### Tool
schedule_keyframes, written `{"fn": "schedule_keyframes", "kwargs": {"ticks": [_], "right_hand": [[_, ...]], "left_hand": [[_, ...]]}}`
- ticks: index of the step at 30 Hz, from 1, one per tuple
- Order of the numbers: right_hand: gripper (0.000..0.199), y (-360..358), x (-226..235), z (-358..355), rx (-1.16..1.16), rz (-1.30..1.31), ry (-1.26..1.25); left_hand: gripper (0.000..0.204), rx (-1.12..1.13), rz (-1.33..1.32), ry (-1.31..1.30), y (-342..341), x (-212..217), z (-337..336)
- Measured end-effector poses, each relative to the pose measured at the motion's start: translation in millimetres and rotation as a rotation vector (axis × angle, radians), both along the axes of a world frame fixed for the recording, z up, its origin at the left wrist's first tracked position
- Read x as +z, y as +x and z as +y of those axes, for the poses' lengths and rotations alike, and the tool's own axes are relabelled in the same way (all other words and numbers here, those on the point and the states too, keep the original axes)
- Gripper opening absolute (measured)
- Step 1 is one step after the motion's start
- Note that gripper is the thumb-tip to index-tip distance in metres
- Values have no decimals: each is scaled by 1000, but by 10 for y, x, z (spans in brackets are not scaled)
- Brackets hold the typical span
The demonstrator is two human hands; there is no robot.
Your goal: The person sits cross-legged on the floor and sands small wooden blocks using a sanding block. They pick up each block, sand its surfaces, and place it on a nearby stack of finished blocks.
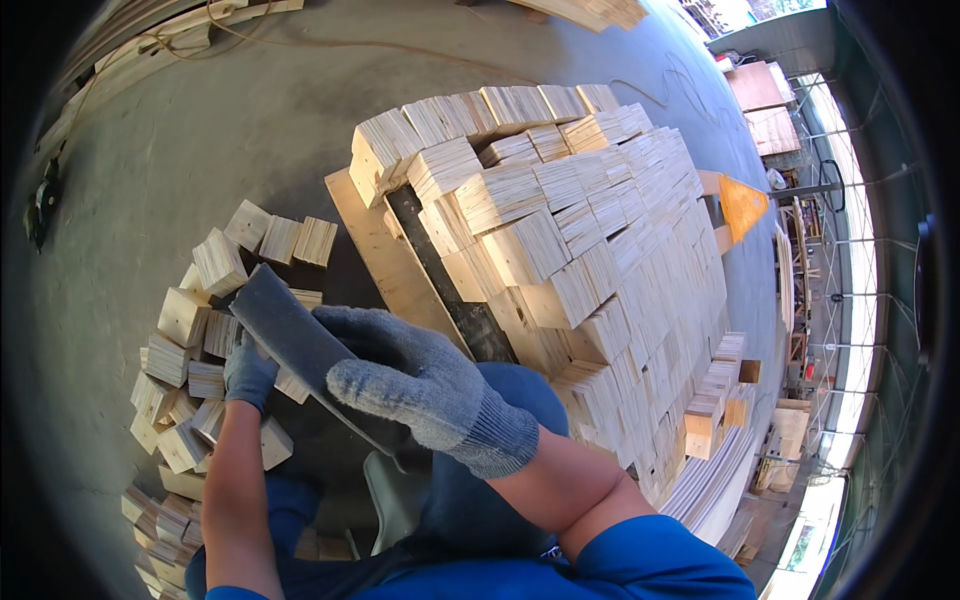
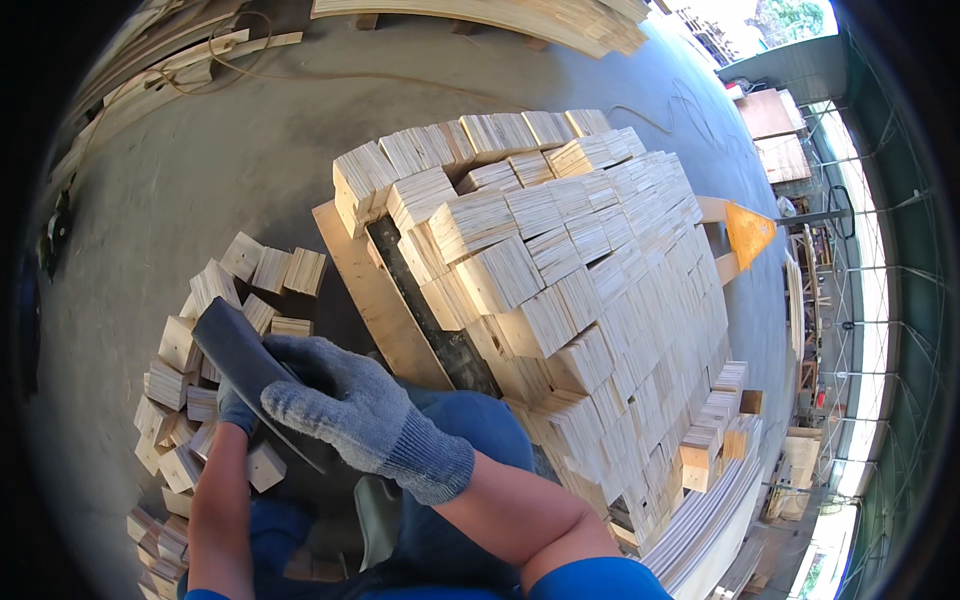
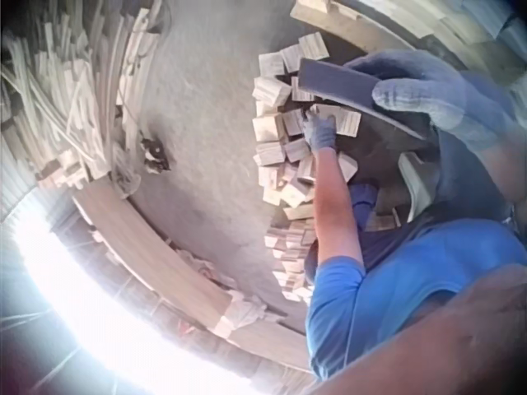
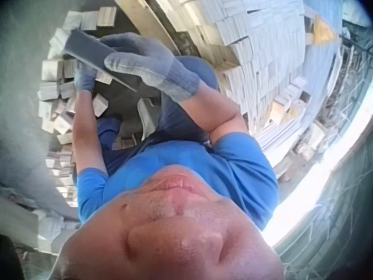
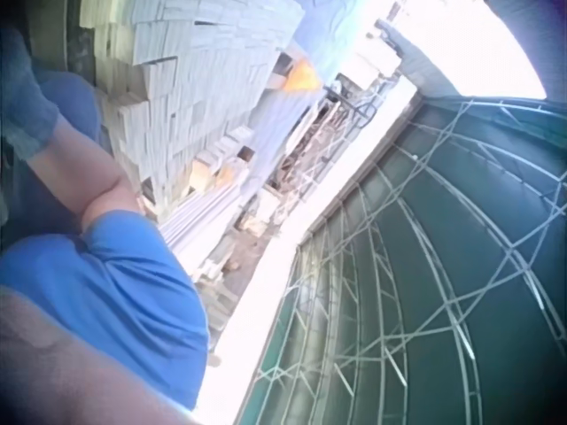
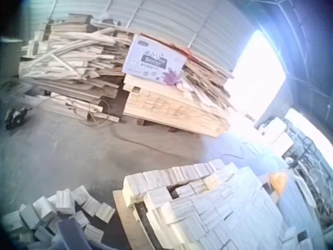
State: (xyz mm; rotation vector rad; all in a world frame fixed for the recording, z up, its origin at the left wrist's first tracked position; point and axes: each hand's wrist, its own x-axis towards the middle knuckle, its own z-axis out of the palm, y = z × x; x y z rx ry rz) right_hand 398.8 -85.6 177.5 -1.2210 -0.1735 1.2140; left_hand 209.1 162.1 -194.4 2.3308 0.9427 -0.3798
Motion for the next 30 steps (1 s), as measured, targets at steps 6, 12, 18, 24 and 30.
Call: {"fn": "schedule_keyframes", "kwargs": {"ticks": [6, 12, 18, 24, 30], "right_hand": [[72, -27, 15, -41, -16, 36, 32], [75, 3, 8, -43, 24, 0, 6], [81, 4, 21, -43, 58, -9, -11], [77, -24, 16, -54, 64, -69, 1], [67, -76, 36, -79, 28, -141, 15]], "left_hand": [[84, -2, -76, -45, -129, -192, -129], [80, -151, -54, -112, -219, -709, 155], [77, -140, 19, -132, -134, -570, 166], [75, -49, 142, -209, -253, -333, 154], [66, 339, -50, -610, -601, 163, -100]]}}
